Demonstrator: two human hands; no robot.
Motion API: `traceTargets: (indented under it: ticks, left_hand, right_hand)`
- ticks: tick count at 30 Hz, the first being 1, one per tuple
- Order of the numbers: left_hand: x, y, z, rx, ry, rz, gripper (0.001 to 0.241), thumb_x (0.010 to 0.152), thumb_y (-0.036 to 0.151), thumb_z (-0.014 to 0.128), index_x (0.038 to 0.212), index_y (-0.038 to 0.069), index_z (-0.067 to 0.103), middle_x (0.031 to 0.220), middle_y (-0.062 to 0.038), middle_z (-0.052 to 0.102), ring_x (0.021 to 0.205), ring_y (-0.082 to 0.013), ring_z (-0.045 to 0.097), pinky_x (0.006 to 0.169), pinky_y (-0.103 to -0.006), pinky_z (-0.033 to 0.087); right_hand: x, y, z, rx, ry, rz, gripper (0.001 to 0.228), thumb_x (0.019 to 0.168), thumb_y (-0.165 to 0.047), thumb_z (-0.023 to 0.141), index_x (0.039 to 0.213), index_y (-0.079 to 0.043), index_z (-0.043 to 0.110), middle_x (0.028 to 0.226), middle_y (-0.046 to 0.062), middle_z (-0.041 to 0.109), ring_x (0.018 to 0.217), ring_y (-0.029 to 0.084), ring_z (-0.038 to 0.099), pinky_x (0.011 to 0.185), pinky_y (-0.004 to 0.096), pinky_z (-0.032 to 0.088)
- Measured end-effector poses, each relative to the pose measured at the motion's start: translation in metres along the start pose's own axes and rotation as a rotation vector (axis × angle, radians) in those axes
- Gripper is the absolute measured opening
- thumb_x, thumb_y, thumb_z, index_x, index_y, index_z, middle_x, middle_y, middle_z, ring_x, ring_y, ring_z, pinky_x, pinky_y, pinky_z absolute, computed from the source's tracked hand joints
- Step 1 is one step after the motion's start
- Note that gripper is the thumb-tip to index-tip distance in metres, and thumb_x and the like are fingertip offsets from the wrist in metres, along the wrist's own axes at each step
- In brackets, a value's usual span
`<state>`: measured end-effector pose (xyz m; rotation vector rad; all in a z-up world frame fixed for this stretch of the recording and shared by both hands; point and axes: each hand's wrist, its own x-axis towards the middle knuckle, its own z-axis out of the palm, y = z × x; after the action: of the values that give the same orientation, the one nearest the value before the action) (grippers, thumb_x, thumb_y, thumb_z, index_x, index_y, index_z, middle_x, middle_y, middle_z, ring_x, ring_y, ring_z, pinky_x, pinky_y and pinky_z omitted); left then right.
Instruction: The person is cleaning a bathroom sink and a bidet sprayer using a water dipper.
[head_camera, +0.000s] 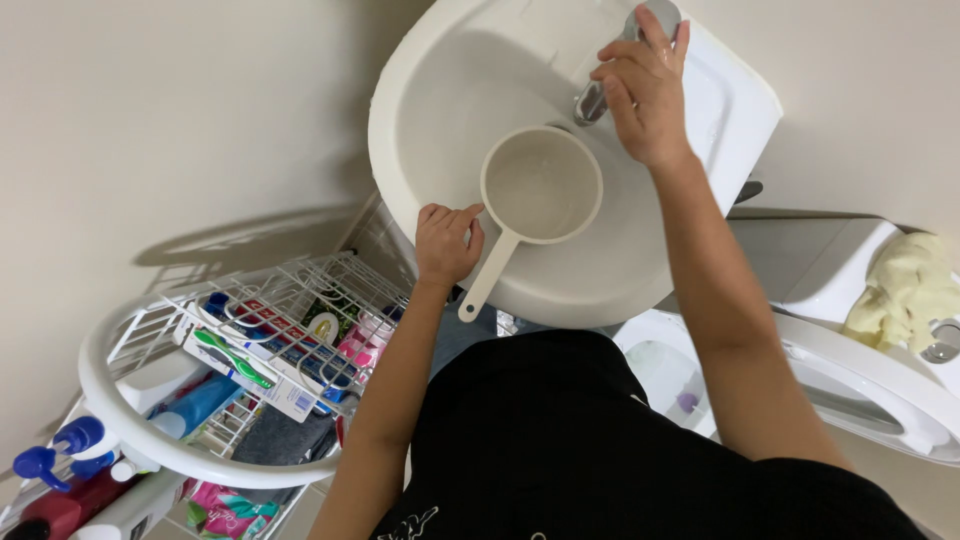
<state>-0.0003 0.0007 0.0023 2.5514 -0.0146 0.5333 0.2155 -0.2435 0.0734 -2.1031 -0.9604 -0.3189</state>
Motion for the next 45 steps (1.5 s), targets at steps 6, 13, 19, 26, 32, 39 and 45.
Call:
traceTargets:
  ticks: [6,13,19,26,32,39,45]
  left_hand:
    - [0.000,0.003,0.000,0.020,0.000,0.009,0.018,0.086,0.009,0.067,0.102,0.010,0.077,0.075,-0.001,0.070,0.072,-0.0171,0.059,0.092,-0.0320,0.043]
    - [0.001,0.005,0.003,0.012,0.016,0.021,0.018,0.086,0.007,0.067,0.100,0.008,0.078,0.075,-0.002,0.073,0.070,-0.0174,0.061,0.091,-0.0316,0.044]
    - [-0.003,0.004,0.006,0.044,0.010,0.016,0.017,0.086,0.008,0.066,0.099,0.009,0.077,0.076,-0.002,0.073,0.073,-0.0181,0.060,0.093,-0.0318,0.044]
    - [0.001,0.011,0.002,0.008,0.040,0.025,0.017,0.084,0.005,0.066,0.097,0.006,0.077,0.077,-0.005,0.074,0.070,-0.0202,0.062,0.091,-0.0335,0.046]
    - [-0.013,-0.016,0.025,0.068,0.077,0.097,0.020,0.086,0.011,0.066,0.100,0.018,0.078,0.072,-0.004,0.072,0.071,-0.0204,0.069,0.091,-0.0366,0.049]
    - [-0.014,-0.018,0.027,0.059,0.068,0.081,0.020,0.086,0.011,0.065,0.101,0.019,0.077,0.072,-0.003,0.072,0.072,-0.0194,0.069,0.092,-0.0361,0.048]
    - [-0.017,-0.020,0.030,0.063,0.067,0.065,0.020,0.085,0.010,0.067,0.100,0.017,0.078,0.072,-0.005,0.073,0.072,-0.0209,0.070,0.092,-0.0368,0.049]
  right_hand:
    - [0.033,0.035,-0.001,0.204,0.177,0.148,0.035,0.114,-0.018,0.046,0.114,0.005,0.073,0.123,0.015,0.063,0.112,0.031,0.050,0.098,0.043,0.042]
    - [0.013,0.010,0.018,0.083,0.236,0.161,0.025,0.096,0.002,0.064,0.121,0.002,0.069,0.145,0.012,0.040,0.124,0.030,0.043,0.108,0.040,0.037]
    - [0.025,0.011,0.001,0.169,0.218,0.111,0.023,0.106,-0.008,0.058,0.099,-0.002,0.079,0.119,0.009,0.071,0.110,0.019,0.063,0.131,0.050,0.004]
    - [0.044,0.061,0.008,0.271,0.223,0.743,0.020,0.101,-0.024,0.061,0.107,-0.009,0.074,0.093,0.001,0.067,0.075,0.012,0.055,0.068,0.026,0.046]
    - [0.009,0.043,0.034,0.135,0.409,0.172,0.016,0.099,-0.013,0.063,0.107,-0.007,0.075,0.121,0.015,0.068,0.128,0.034,0.058,0.116,0.047,0.024]
    - [0.016,0.055,0.029,0.191,0.332,0.086,0.020,0.094,-0.009,0.063,0.082,-0.015,0.077,0.095,0.002,0.072,0.117,0.021,0.061,0.124,0.037,0.022]
    - [0.031,0.061,0.024,0.075,0.279,0.421,0.021,0.097,-0.014,0.059,0.105,-0.015,0.079,0.116,0.010,0.067,0.102,0.037,0.067,0.099,0.051,0.050]
